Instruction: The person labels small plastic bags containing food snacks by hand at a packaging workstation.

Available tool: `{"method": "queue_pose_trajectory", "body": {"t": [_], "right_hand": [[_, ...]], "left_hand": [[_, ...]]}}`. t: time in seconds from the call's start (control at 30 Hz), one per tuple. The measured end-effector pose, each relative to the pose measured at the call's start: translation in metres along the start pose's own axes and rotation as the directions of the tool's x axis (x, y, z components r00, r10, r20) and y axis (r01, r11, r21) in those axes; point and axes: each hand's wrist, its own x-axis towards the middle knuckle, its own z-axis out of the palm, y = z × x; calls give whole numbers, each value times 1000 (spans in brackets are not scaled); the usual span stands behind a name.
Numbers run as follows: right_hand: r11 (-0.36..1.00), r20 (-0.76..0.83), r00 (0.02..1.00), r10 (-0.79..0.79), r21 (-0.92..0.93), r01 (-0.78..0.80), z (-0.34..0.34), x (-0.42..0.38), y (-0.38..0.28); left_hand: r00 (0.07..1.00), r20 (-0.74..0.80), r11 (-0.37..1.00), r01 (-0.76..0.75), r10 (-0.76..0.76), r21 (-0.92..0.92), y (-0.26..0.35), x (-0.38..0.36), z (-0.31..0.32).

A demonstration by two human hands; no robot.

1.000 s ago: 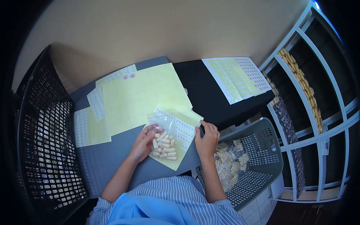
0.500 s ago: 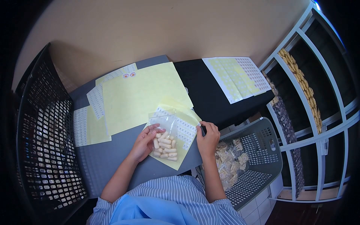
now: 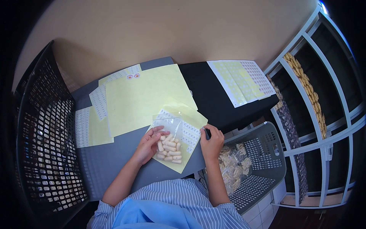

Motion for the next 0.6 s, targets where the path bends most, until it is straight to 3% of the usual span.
{"method": "queue_pose_trajectory", "body": {"t": [0.07, 0.13, 0.17, 0.33, 0.37, 0.4, 0.47, 0.6], "right_hand": [[999, 14, 1000, 16, 37, -16, 0, 0, -2], [983, -58, 991, -120, -147, 110, -3, 0, -6], [983, -57, 990, -126, -145, 116, -3, 0, -6], [982, -131, 989, -65, 167, 86, -3, 1, -14], [957, -110, 994, -15, 287, 46, -4, 1, -21], [955, -105, 994, -20, 294, 50, 1, 1, -27], [748, 14, 995, 100, 658, -85, 12, 5, -40], [710, 239, 964, -114, 698, -90, 28, 14, -101]], "left_hand": [[1000, -9, 1000, -11, 12, 10, 0, -1, 2], [999, -19, 999, -28, 28, 20, -2, -1, 3], [997, -41, 996, -61, 64, 70, -5, 0, 3], [961, -140, 951, -202, 239, 234, 9, -6, 6], [914, -140, 897, -329, 382, 295, 11, -5, 3], [847, -131, 823, -444, 514, 355, 13, -5, 1], [826, -161, 805, -452, 540, 384, 21, -8, 2], [773, -217, 768, -470, 596, 435, 23, -10, 0]]}}
